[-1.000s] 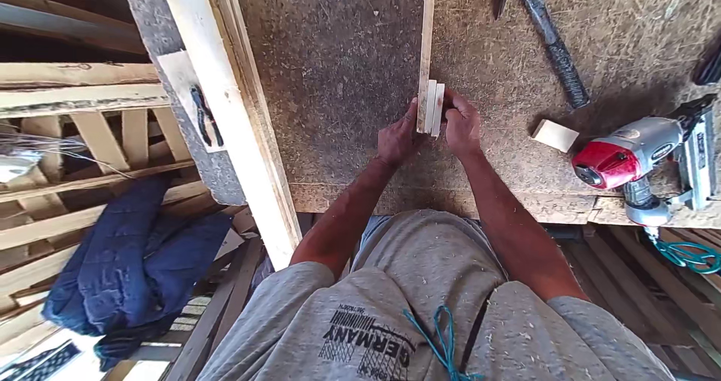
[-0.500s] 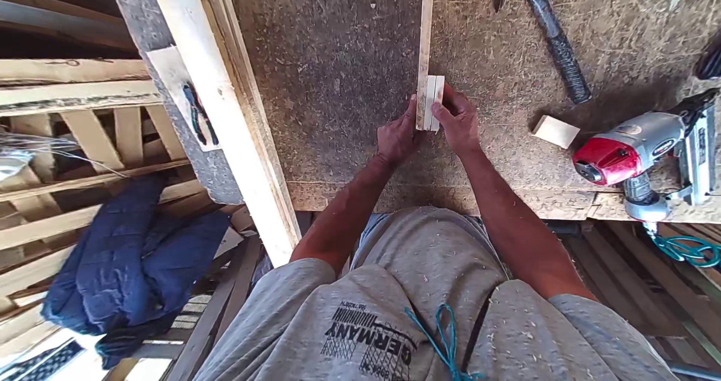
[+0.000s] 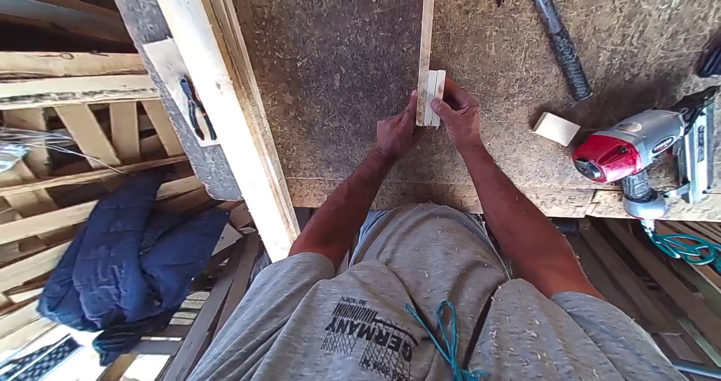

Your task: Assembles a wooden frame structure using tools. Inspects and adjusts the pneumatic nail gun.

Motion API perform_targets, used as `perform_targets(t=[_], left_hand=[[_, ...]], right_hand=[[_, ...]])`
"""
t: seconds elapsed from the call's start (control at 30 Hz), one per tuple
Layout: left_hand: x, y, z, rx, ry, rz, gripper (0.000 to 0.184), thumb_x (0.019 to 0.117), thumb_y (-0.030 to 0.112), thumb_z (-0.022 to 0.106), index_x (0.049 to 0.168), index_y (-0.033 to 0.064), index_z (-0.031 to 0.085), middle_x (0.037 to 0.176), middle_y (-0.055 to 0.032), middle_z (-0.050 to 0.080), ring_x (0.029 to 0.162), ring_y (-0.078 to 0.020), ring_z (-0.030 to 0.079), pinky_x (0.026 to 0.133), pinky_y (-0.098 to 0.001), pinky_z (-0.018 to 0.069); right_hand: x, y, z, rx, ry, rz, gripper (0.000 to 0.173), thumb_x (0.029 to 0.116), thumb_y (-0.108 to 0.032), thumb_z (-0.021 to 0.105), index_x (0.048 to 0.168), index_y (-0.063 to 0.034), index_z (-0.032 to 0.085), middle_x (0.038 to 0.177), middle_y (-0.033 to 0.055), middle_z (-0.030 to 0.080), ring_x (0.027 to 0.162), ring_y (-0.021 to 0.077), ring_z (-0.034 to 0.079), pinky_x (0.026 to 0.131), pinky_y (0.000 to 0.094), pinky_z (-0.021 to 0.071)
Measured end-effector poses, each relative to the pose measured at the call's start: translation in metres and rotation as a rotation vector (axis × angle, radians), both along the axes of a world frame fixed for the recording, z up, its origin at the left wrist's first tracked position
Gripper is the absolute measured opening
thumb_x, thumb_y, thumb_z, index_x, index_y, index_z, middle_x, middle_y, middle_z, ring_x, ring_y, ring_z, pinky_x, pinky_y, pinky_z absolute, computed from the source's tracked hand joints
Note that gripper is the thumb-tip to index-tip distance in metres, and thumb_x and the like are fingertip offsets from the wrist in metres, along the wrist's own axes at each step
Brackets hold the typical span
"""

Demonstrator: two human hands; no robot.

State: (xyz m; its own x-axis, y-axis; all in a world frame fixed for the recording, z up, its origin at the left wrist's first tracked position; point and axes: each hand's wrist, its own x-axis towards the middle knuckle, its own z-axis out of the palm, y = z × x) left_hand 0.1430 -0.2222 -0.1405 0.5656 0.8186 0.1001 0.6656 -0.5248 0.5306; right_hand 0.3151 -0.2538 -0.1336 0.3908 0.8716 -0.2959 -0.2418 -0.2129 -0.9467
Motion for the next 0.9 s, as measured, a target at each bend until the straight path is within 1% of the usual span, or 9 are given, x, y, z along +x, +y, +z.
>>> perform_targets(t=[0.17, 0.27, 0.33, 0.4, 0.53, 0.6, 0.7, 0.83, 0.9], left_hand=[[-0.002, 0.001, -0.002, -0.001, -0.007, -0.024, 0.069, 0.0915, 0.033, 0.071, 0.146, -0.0058, 0.052, 0.084, -0.0140, 0.076, 0.065, -0.0293, 0.073, 0.058, -0.0480, 0.0579], [-0.002, 0.003, 0.006, -0.066, 0.027, -0.047, 0.072, 0.0927, 0.033, 0.069, 0.149, -0.0063, 0.047, 0.088, -0.0148, 0.076, 0.067, -0.0302, 0.073, 0.058, -0.0495, 0.0583], [-0.002, 0.005, 0.016, -0.140, 0.070, -0.058, 0.073, 0.0932, 0.032, 0.068, 0.150, -0.0064, 0.045, 0.094, -0.0170, 0.076, 0.073, -0.0331, 0.074, 0.063, -0.0536, 0.0591], [-0.002, 0.006, 0.021, -0.160, 0.084, -0.056, 0.072, 0.0926, 0.032, 0.068, 0.150, -0.0059, 0.046, 0.095, -0.0174, 0.077, 0.073, -0.0344, 0.074, 0.064, -0.0551, 0.0588], [-0.004, 0.005, 0.014, -0.073, 0.074, -0.070, 0.071, 0.0923, 0.034, 0.070, 0.146, -0.0074, 0.050, 0.092, -0.0171, 0.077, 0.072, -0.0337, 0.074, 0.063, -0.0530, 0.0593], [-0.005, 0.004, 0.012, -0.042, 0.068, -0.071, 0.071, 0.0926, 0.034, 0.072, 0.146, -0.0078, 0.050, 0.092, -0.0173, 0.076, 0.072, -0.0333, 0.074, 0.063, -0.0522, 0.0595], [-0.003, 0.003, 0.008, 0.004, 0.053, -0.068, 0.070, 0.0919, 0.033, 0.072, 0.145, -0.0077, 0.051, 0.088, -0.0166, 0.076, 0.068, -0.0325, 0.074, 0.060, -0.0515, 0.0588], [-0.003, 0.002, 0.006, 0.062, 0.047, -0.057, 0.067, 0.0917, 0.032, 0.071, 0.143, -0.0076, 0.054, 0.086, -0.0158, 0.076, 0.067, -0.0309, 0.074, 0.058, -0.0501, 0.0586], [-0.003, 0.001, 0.005, 0.071, 0.048, -0.052, 0.065, 0.0925, 0.032, 0.070, 0.143, -0.0070, 0.054, 0.084, -0.0150, 0.076, 0.066, -0.0303, 0.073, 0.057, -0.0494, 0.0580]], right_hand=[[0.004, 0.000, 0.003, -0.033, -0.028, 0.053, 0.062, 0.0842, -0.013, 0.083, 0.140, 0.0030, 0.060, 0.123, 0.0167, 0.068, 0.106, 0.0207, 0.070, 0.094, 0.0356, 0.0604], [0.006, 0.001, 0.004, -0.042, -0.043, 0.067, 0.062, 0.0846, -0.015, 0.083, 0.139, 0.0024, 0.060, 0.125, 0.0163, 0.068, 0.108, 0.0200, 0.070, 0.096, 0.0353, 0.0601], [0.006, 0.002, 0.007, -0.072, -0.079, 0.076, 0.061, 0.0852, -0.016, 0.082, 0.140, 0.0010, 0.061, 0.125, 0.0156, 0.068, 0.108, 0.0194, 0.070, 0.095, 0.0350, 0.0604], [0.005, 0.003, 0.010, -0.089, -0.096, 0.070, 0.060, 0.0853, -0.015, 0.081, 0.139, 0.0002, 0.061, 0.124, 0.0156, 0.068, 0.107, 0.0188, 0.070, 0.094, 0.0344, 0.0605], [0.005, 0.004, 0.012, -0.101, -0.074, 0.069, 0.059, 0.0856, -0.014, 0.081, 0.139, -0.0003, 0.061, 0.126, 0.0155, 0.068, 0.108, 0.0183, 0.070, 0.095, 0.0338, 0.0600], [0.007, 0.003, 0.010, -0.101, -0.036, 0.082, 0.061, 0.0857, -0.015, 0.082, 0.141, -0.0009, 0.060, 0.128, 0.0150, 0.068, 0.110, 0.0184, 0.070, 0.097, 0.0344, 0.0596], [0.009, 0.000, 0.007, -0.088, -0.024, 0.093, 0.063, 0.0852, -0.019, 0.083, 0.142, -0.0021, 0.060, 0.129, 0.0149, 0.067, 0.114, 0.0190, 0.068, 0.099, 0.0353, 0.0589], [0.007, -0.005, 0.006, -0.091, -0.042, 0.101, 0.069, 0.0810, -0.019, 0.085, 0.143, -0.0035, 0.060, 0.136, 0.0171, 0.061, 0.119, 0.0212, 0.064, 0.100, 0.0347, 0.0571], [0.006, -0.006, 0.006, -0.103, -0.054, 0.086, 0.068, 0.0807, -0.019, 0.085, 0.142, -0.0043, 0.061, 0.137, 0.0172, 0.061, 0.120, 0.0216, 0.064, 0.100, 0.0347, 0.0572]])
